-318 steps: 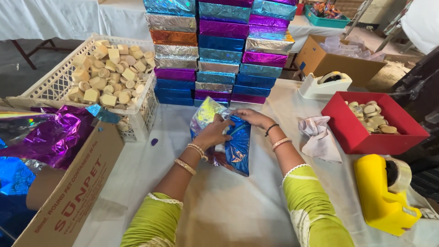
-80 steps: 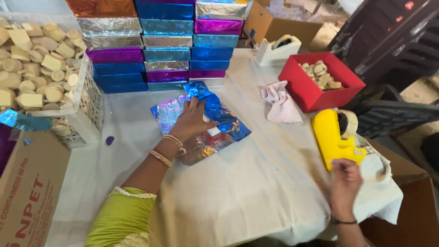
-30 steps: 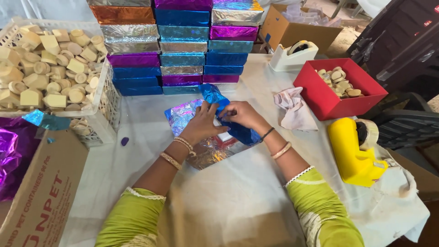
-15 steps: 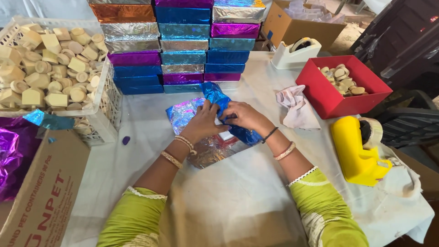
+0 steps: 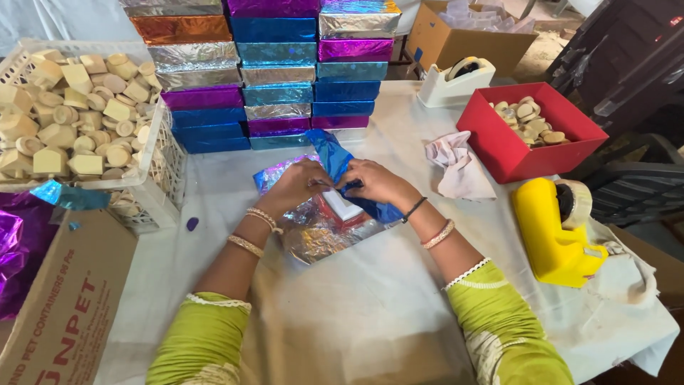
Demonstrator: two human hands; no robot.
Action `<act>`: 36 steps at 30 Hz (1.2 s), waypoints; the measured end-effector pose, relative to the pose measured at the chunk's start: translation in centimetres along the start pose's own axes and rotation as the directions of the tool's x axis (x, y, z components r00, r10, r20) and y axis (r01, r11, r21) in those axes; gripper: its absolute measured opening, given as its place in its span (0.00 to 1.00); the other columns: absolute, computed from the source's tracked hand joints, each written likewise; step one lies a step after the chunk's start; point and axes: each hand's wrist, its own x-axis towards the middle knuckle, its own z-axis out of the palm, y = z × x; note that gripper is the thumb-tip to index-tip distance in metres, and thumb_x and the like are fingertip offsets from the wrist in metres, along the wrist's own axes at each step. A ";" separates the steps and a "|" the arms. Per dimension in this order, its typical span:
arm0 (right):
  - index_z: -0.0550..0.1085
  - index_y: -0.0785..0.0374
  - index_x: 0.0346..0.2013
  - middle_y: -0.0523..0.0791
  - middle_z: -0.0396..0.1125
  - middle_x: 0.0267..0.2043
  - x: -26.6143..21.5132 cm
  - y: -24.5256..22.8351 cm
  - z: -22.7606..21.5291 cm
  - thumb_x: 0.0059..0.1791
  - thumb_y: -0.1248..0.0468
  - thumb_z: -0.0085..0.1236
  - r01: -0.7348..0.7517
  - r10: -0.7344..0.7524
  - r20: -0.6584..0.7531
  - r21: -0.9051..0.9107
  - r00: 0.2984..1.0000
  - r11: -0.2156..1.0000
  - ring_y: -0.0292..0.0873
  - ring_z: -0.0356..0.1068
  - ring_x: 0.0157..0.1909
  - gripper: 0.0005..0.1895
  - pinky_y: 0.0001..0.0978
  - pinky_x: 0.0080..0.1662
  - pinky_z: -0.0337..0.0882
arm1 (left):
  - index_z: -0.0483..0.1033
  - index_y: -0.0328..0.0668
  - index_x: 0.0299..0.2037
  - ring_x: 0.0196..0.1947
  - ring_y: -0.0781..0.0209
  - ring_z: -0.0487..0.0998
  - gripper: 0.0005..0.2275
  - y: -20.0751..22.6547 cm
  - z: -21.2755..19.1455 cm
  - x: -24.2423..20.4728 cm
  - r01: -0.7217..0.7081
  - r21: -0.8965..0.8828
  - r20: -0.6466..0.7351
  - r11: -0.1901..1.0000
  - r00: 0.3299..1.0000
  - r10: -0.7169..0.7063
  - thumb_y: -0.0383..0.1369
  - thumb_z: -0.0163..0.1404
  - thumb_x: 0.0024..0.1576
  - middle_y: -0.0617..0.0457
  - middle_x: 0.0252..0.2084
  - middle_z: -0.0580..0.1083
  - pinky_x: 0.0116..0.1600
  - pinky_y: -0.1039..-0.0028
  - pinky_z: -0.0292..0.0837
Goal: The person wraps a small rectangular box in shiny blue foil paper. They fold the paper around the box, tuck the edges, and secure the wrapping using a yellow tape dispenser.
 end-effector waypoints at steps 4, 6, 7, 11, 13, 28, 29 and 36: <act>0.82 0.52 0.41 0.45 0.66 0.35 0.1 -0.3 -0.1 0.41 0.64 0.68 0.020 -0.020 0.006 -0.004 1.000 1.000 0.49 0.68 0.44 0.14 0.41 0.49 0.68 | 0.83 0.42 0.35 0.40 0.53 0.78 0.05 -1.2 0.2 0.0 -0.132 0.070 -0.033 0.989 0.990 0.134 0.26 0.62 0.50 0.52 0.37 0.79 0.47 0.65 0.75; 0.81 0.52 0.42 0.46 0.66 0.35 0.0 -0.9 -0.3 0.41 0.64 0.68 -0.034 0.034 0.025 -0.021 0.999 0.999 0.49 0.68 0.45 0.14 0.41 0.50 0.68 | 0.82 0.40 0.35 0.41 0.53 0.79 0.04 -0.8 -0.2 -0.1 -0.135 0.041 0.010 0.990 0.991 0.135 0.26 0.61 0.50 0.52 0.37 0.78 0.47 0.65 0.75; 0.81 0.52 0.42 0.46 0.66 0.35 0.0 -1.1 -0.4 0.41 0.64 0.68 -0.035 0.035 0.024 -0.021 0.999 0.999 0.49 0.68 0.45 0.14 0.41 0.50 0.68 | 0.82 0.40 0.35 0.41 0.53 0.79 0.04 -0.6 -0.4 -0.1 -0.137 0.041 0.011 0.990 0.991 0.136 0.26 0.61 0.50 0.52 0.37 0.78 0.47 0.65 0.75; 0.79 0.51 0.44 0.44 0.67 0.38 -0.1 -1.4 -0.5 0.42 0.65 0.66 -0.076 0.074 0.030 0.067 0.997 0.995 0.47 0.70 0.47 0.16 0.39 0.51 0.70 | 0.81 0.39 0.30 0.40 0.49 0.78 0.05 0.1 -0.8 0.0 -0.241 0.119 0.055 0.963 0.970 0.236 0.25 0.60 0.44 0.50 0.34 0.77 0.48 0.63 0.74; 0.79 0.51 0.44 0.44 0.67 0.39 -0.1 -1.1 -0.3 0.42 0.66 0.66 -0.064 0.063 0.024 0.071 0.998 0.995 0.48 0.70 0.48 0.16 0.39 0.51 0.71 | 0.81 0.39 0.31 0.40 0.48 0.77 0.07 0.1 -0.9 -0.1 -0.261 0.136 0.056 0.956 0.965 0.256 0.24 0.59 0.42 0.50 0.34 0.77 0.48 0.63 0.74; 0.71 0.54 0.55 0.46 0.65 0.52 -0.2 -0.3 0.2 0.43 0.58 0.69 -0.056 0.056 0.068 0.004 0.996 0.998 0.52 0.64 0.58 0.27 0.41 0.60 0.64 | 0.63 0.44 0.66 0.44 0.42 0.77 0.29 -1.3 -7.3 -1.8 0.690 0.269 0.026 0.672 0.692 -0.721 0.43 0.61 0.58 0.35 0.57 0.68 0.54 0.58 0.73; 0.71 0.53 0.56 0.46 0.65 0.53 -0.2 -0.3 0.2 0.44 0.57 0.68 -0.045 0.045 0.078 -0.007 0.996 0.999 0.52 0.63 0.59 0.27 0.42 0.61 0.63 | 0.63 0.51 0.66 0.45 0.39 0.78 0.27 -0.2 -7.7 -1.8 0.694 0.173 0.131 0.699 0.687 -0.715 0.38 0.59 0.56 0.37 0.57 0.67 0.53 0.55 0.77; 0.72 0.52 0.56 0.45 0.65 0.54 -0.4 -0.8 0.1 0.44 0.56 0.66 -0.062 0.063 0.093 -0.014 0.994 0.998 0.53 0.63 0.59 0.26 0.42 0.61 0.62 | 0.69 0.73 0.62 0.64 0.45 0.61 0.38 -0.3 -8.0 -2.7 0.213 0.642 0.349 0.736 0.774 -0.528 0.22 0.65 0.40 0.55 0.65 0.61 0.66 0.60 0.66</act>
